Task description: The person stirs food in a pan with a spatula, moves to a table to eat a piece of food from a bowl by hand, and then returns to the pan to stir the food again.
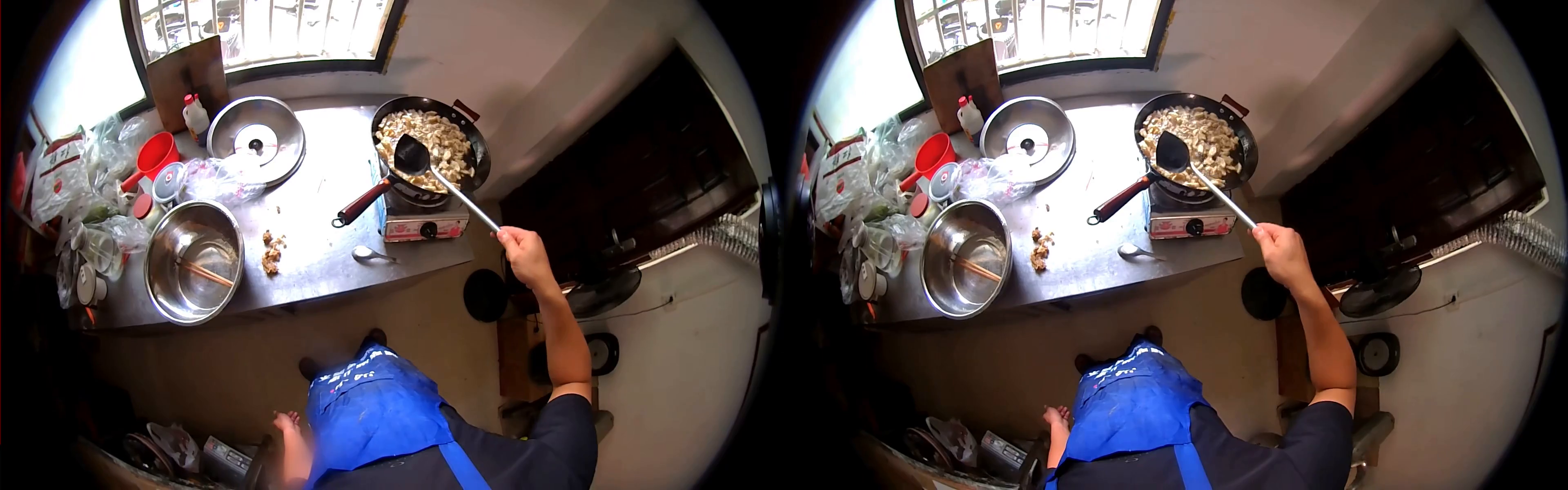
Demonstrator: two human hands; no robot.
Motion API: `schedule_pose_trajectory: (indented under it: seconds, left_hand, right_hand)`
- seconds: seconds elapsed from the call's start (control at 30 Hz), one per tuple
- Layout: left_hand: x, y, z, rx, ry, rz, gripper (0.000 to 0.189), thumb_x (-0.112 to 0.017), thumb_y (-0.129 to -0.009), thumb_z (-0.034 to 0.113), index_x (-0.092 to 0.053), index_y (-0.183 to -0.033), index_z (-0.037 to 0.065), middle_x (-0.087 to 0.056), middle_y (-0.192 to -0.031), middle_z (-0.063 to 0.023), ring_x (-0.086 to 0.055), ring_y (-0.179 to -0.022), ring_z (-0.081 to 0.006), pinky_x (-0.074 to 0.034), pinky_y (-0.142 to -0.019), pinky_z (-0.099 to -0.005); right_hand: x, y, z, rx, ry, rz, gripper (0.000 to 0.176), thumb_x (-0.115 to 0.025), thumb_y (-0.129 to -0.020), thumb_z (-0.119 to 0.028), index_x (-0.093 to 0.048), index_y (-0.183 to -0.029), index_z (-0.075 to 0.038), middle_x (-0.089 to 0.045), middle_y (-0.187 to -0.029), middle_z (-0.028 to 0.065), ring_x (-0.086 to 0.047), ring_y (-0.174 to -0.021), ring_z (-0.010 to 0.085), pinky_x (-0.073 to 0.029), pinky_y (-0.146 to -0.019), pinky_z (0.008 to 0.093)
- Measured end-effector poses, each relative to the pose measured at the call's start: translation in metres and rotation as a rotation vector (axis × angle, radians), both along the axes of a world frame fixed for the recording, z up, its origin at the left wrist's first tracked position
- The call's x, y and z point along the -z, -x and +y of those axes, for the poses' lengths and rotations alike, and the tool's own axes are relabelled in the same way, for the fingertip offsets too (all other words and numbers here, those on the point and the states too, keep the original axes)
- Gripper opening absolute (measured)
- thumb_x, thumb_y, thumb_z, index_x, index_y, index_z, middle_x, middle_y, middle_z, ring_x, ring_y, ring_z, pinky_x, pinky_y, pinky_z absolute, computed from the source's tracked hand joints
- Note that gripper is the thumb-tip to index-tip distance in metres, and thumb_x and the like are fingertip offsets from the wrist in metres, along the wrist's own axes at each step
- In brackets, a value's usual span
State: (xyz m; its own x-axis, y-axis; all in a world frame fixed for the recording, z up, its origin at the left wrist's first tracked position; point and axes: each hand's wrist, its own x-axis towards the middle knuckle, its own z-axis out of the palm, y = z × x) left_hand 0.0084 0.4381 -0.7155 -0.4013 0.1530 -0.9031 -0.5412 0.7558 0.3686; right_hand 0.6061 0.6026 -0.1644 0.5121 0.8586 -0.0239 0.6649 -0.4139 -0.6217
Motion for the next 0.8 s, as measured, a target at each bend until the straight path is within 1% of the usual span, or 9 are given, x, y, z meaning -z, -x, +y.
schedule_pose_trajectory:
  seconds: [0.07, 0.13, 0.17, 0.23, 0.27, 0.3, 0.6, 0.7, 0.8]
  left_hand:
    - [0.004, -0.005, -0.005, -0.01, 0.007, 0.011, 0.048, -0.04, -0.104, 0.047, -0.036, -0.127, 0.006, -0.061, -0.079, -0.0136, -0.061, -0.06, -0.0248, -0.049, -0.049, -0.0354]
    - [0.006, -0.009, -0.008, -0.013, 0.011, 0.022, 0.049, -0.04, -0.104, 0.047, -0.034, -0.13, 0.006, -0.061, -0.079, -0.0138, -0.061, -0.06, -0.0248, -0.049, -0.049, -0.036]
    - [0.006, -0.01, -0.011, -0.001, 0.014, 0.0, 0.051, -0.04, -0.104, 0.047, -0.032, -0.133, 0.007, -0.062, -0.081, -0.0148, -0.062, -0.062, -0.0255, -0.05, -0.052, -0.0371]
    - [0.007, -0.012, -0.012, 0.011, 0.013, -0.019, 0.052, -0.039, -0.104, 0.048, -0.029, -0.135, 0.007, -0.063, -0.083, -0.0159, -0.062, -0.064, -0.0262, -0.052, -0.054, -0.0383]
    - [0.004, -0.017, -0.012, 0.016, 0.023, 0.02, 0.049, -0.038, -0.103, 0.051, -0.042, -0.12, 0.005, -0.063, -0.083, -0.0137, -0.063, -0.066, -0.0255, -0.052, -0.056, -0.0385]
    - [0.0, -0.02, -0.012, 0.02, 0.034, 0.059, 0.055, -0.036, -0.102, 0.054, -0.054, -0.104, 0.002, -0.063, -0.082, -0.0114, -0.063, -0.067, -0.0247, -0.052, -0.058, -0.0388]
    - [-0.012, -0.024, -0.012, -0.014, 0.0, 0.108, 0.053, -0.037, -0.103, 0.051, -0.052, -0.114, 0.001, -0.064, -0.091, -0.015, -0.064, -0.072, -0.0269, -0.054, -0.063, -0.0401]
    - [-0.012, -0.029, -0.014, -0.05, 0.01, 0.11, 0.054, -0.036, -0.103, 0.051, -0.051, -0.113, 0.0, -0.065, -0.091, -0.0152, -0.065, -0.072, -0.0271, -0.054, -0.063, -0.0397]
    - [-0.012, -0.037, -0.02, -0.057, 0.02, 0.128, 0.055, -0.037, -0.103, 0.052, -0.051, -0.113, -0.001, -0.065, -0.092, -0.0158, -0.065, -0.073, -0.0273, -0.054, -0.062, -0.0398]
  right_hand:
    - [0.0, 0.016, -0.001, -0.018, -0.033, -0.213, 0.028, -0.055, -0.097, -0.026, -0.069, -0.096, -0.001, -0.057, -0.062, 0.0176, -0.061, -0.06, 0.0324, -0.046, -0.058, 0.0405]
    - [0.014, 0.012, -0.002, -0.047, -0.033, -0.381, 0.026, -0.055, -0.096, -0.026, -0.067, -0.093, -0.003, -0.061, -0.065, 0.0196, -0.063, -0.064, 0.0397, -0.048, -0.06, 0.0457]
    - [0.022, 0.007, -0.002, -0.043, -0.033, -0.381, 0.026, -0.055, -0.096, -0.026, -0.067, -0.093, -0.003, -0.061, -0.065, 0.0196, -0.063, -0.064, 0.0397, -0.048, -0.06, 0.0457]
    - [0.037, -0.003, 0.0, -0.064, -0.014, -0.585, 0.024, -0.055, -0.096, -0.026, -0.067, -0.094, -0.005, -0.063, -0.067, 0.0207, -0.064, -0.065, 0.0423, -0.049, -0.06, 0.0502]
    - [0.043, -0.008, 0.001, -0.062, -0.018, -0.584, 0.024, -0.055, -0.096, -0.026, -0.067, -0.094, -0.005, -0.063, -0.067, 0.0207, -0.064, -0.065, 0.0423, -0.049, -0.06, 0.0502]
    - [0.047, -0.012, 0.003, -0.055, -0.032, -0.623, 0.024, -0.055, -0.096, -0.026, -0.067, -0.097, -0.005, -0.064, -0.067, 0.0211, -0.064, -0.064, 0.0426, -0.05, -0.06, 0.0509]
    - [0.029, -0.043, 0.024, -0.004, -0.145, -0.733, 0.022, -0.055, -0.097, -0.024, -0.065, -0.104, -0.006, -0.066, -0.068, 0.0206, -0.065, -0.064, 0.0426, -0.051, -0.058, 0.051]
    - [0.015, -0.054, 0.051, -0.049, -0.215, -0.839, 0.023, -0.054, -0.097, -0.023, -0.065, -0.106, -0.005, -0.066, -0.068, 0.0188, -0.066, -0.063, 0.0401, -0.052, -0.057, 0.0491]
    - [0.019, -0.069, 0.091, -0.119, -0.172, -0.937, 0.025, -0.054, -0.097, -0.025, -0.065, -0.109, -0.005, -0.066, -0.07, 0.0168, -0.066, -0.062, 0.038, -0.052, -0.057, 0.0477]
